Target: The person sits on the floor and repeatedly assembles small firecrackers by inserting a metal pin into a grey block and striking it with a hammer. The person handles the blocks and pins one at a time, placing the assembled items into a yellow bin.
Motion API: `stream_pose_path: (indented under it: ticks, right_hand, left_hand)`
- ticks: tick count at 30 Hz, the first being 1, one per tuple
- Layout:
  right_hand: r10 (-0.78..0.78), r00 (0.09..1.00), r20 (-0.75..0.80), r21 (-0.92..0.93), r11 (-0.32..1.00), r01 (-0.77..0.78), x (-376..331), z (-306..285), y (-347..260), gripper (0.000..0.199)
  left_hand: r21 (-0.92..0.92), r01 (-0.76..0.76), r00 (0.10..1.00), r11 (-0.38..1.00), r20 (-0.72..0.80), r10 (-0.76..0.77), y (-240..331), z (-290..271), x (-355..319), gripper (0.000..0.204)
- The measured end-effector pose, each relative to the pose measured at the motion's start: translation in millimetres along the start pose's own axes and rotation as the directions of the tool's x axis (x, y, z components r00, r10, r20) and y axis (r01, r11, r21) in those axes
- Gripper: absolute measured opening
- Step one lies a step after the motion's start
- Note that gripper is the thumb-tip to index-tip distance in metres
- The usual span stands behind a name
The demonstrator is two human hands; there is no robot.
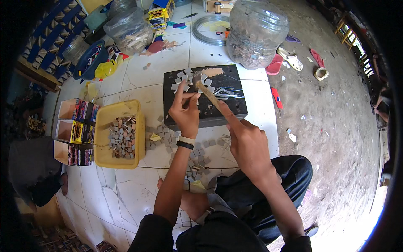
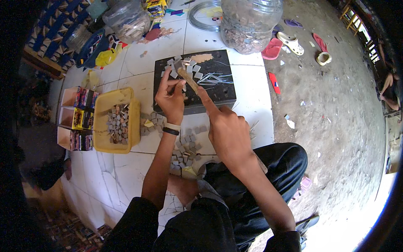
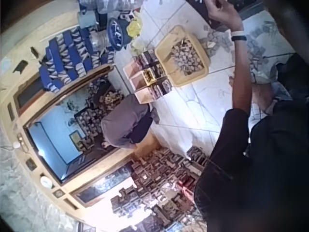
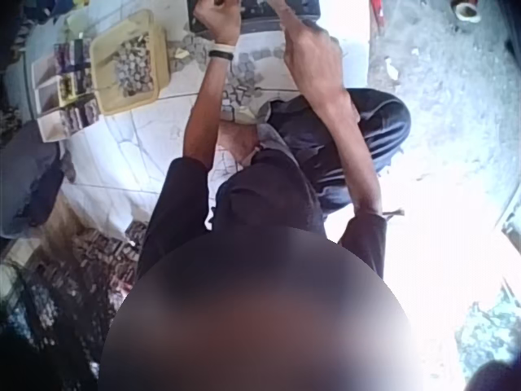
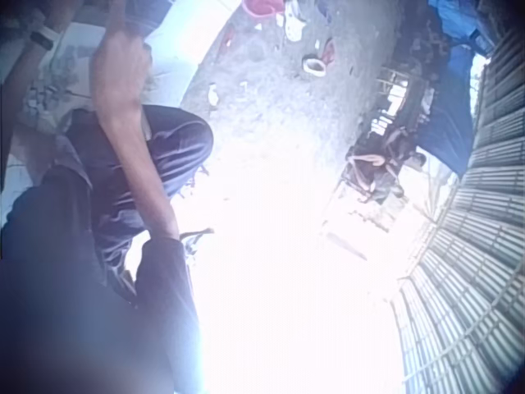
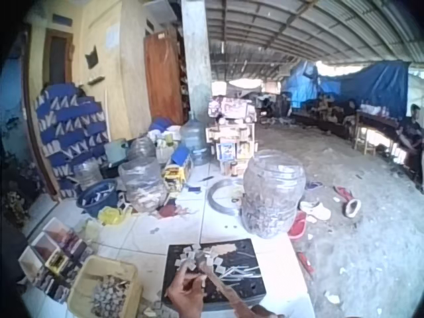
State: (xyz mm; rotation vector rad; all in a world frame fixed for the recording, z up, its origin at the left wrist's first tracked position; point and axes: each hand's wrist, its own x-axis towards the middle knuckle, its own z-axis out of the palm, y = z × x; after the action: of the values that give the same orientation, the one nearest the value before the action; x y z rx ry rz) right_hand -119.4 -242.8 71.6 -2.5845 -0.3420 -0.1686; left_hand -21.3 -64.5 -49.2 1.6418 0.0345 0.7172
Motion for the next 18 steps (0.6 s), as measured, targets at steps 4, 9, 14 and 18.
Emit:
stream_pose_path:
  ticks: [4, 9, 14, 18]
  right_hand:
    - [-0.065, 0.996, -0.06, 0.062, 0.996, 0.069, 6.3, 4.2, 1.5, 0.092]
    - [-0.006, 0.997, 0.079, -0.121, 0.993, 0.016, 14.8, 3.4, 4.4, 0.093]
    - [-0.033, 0.996, -0.087, 0.046, 0.998, 0.037, 17.2, -7.8, -0.2, 0.077]
    - [-0.034, 0.999, -0.028, 0.0, 0.999, 0.034, 18.0, -9.2, -1.5, 0.078]
  left_hand:
    - [-0.034, -0.022, 1.0, 0.999, -0.015, 0.021, -2.4, 5.9, 7.2, 0.068]
    - [-0.031, 0.007, 1.0, 0.999, -0.02, -0.007, -1.7, 4.3, 8.7, 0.069]
    - [0.042, -0.033, 0.999, 0.999, 0.008, 0.033, 1.8, 8.8, 2.9, 0.064]
    - [0.037, -0.113, 0.993, 0.993, -0.02, 0.113, -1.0, 11.8, 4.4, 0.06]
